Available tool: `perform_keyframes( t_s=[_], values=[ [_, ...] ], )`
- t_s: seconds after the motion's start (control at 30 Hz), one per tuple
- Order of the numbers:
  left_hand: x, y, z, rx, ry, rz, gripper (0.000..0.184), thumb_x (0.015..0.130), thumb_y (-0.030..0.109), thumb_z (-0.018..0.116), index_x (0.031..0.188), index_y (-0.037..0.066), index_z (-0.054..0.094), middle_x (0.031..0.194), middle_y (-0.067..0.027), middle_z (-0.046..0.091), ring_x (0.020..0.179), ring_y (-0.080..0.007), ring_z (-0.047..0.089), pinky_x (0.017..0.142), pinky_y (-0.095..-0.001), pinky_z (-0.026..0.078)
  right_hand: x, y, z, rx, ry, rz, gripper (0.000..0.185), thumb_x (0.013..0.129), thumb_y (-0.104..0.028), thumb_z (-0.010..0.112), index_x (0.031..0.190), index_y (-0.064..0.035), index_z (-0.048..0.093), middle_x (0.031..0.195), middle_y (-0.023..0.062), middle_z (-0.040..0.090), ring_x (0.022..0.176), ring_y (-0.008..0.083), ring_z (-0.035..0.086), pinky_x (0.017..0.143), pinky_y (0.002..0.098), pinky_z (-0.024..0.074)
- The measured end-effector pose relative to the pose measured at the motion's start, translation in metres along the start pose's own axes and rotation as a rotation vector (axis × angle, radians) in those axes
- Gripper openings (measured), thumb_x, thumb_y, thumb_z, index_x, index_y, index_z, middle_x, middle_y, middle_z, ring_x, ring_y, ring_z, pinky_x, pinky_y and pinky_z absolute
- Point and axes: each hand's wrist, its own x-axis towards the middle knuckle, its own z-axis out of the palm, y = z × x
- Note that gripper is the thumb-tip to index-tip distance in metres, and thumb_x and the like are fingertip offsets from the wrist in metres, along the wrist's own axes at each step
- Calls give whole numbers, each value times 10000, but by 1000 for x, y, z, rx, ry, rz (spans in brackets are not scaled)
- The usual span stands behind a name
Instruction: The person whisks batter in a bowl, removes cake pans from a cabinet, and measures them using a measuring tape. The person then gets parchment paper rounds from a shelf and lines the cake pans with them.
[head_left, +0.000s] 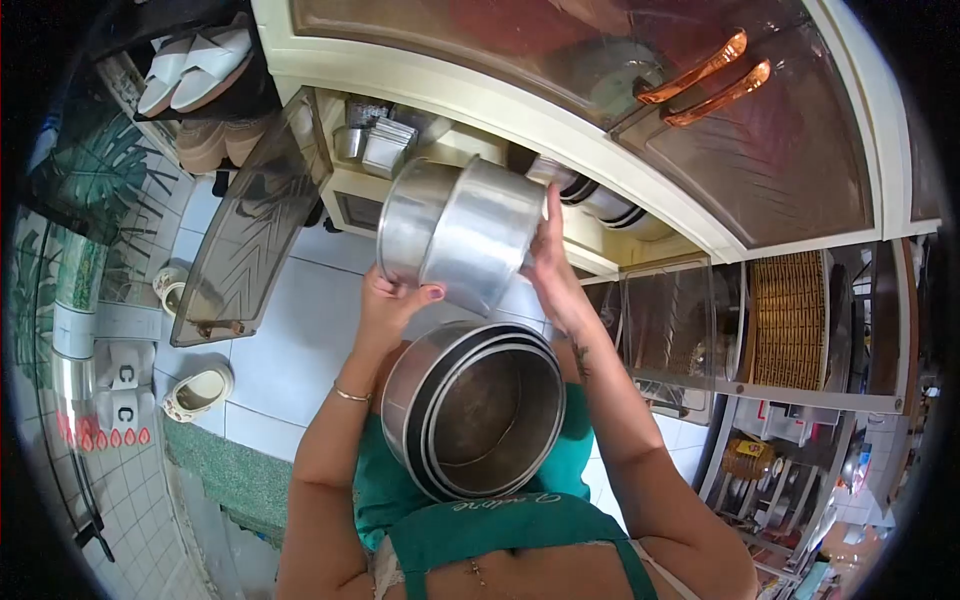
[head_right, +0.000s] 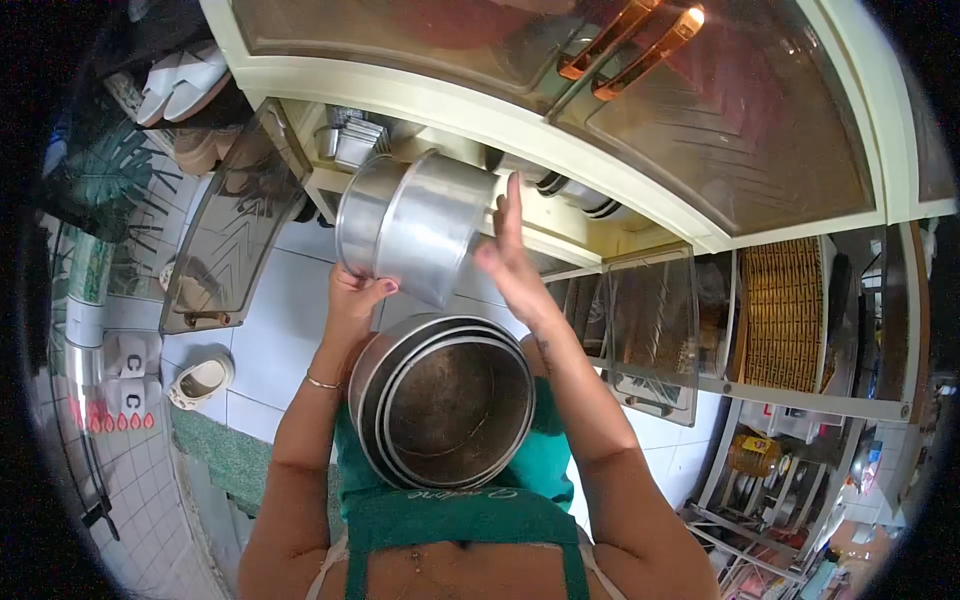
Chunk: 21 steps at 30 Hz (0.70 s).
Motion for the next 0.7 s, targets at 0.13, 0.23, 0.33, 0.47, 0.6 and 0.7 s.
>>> perform_keyframes(
  t_s=[0.13,0.23,0.33,0.47,0.6,0.7],
  values=[
    [6,-10,6,-38,-112,-52,285,709,-53,744,966,-6,631,873,-97,695,778,-124,652,736,-240,517,-4,14,-7,44,-43,-48,1323,625,-760,638,1444,-188,-228,1527,203,-123,1413,359,15,1119,442,136],
    [9,-8,10,-23,-131,-77,272,705,-47,750,951,-7,641,900,-98,692,778,-129,650,740,-244,519,-8,4,-3,65,-41,-43,1387,576,-727,707,1443,-192,-235,1526,211,-67,1405,351,68,1111,434,164],
    [9,-9,5,-31,-206,-84,332,701,-30,762,1002,-12,625,970,-96,677,842,-137,639,765,-257,513,-6,-9,9,67,38,-124,1430,532,-631,794,1463,-137,-174,1509,215,38,1381,358,160,1102,437,202],
    [-2,-9,3,-103,-164,220,378,802,114,724,1121,-8,563,1095,-89,633,1009,-152,588,862,-302,480,3,-27,29,-69,85,-308,1393,497,-484,855,1478,-44,-32,1487,216,128,1361,343,217,1114,420,192],
    [-9,-12,-16,-317,150,121,366,931,282,563,1178,16,517,1186,-68,575,1111,-146,525,932,-323,427,17,-35,29,-168,30,-344,1372,472,-423,874,1471,-11,28,1478,206,174,1383,318,181,1129,392,149],
    [-11,5,-26,-236,338,235,357,969,310,486,1180,23,514,1209,-66,557,1120,-142,516,934,-322,415,18,-48,30,-227,-49,-360,1366,436,-407,887,1465,-18,78,1484,206,153,1396,320,152,1128,381,136]
  ],
)
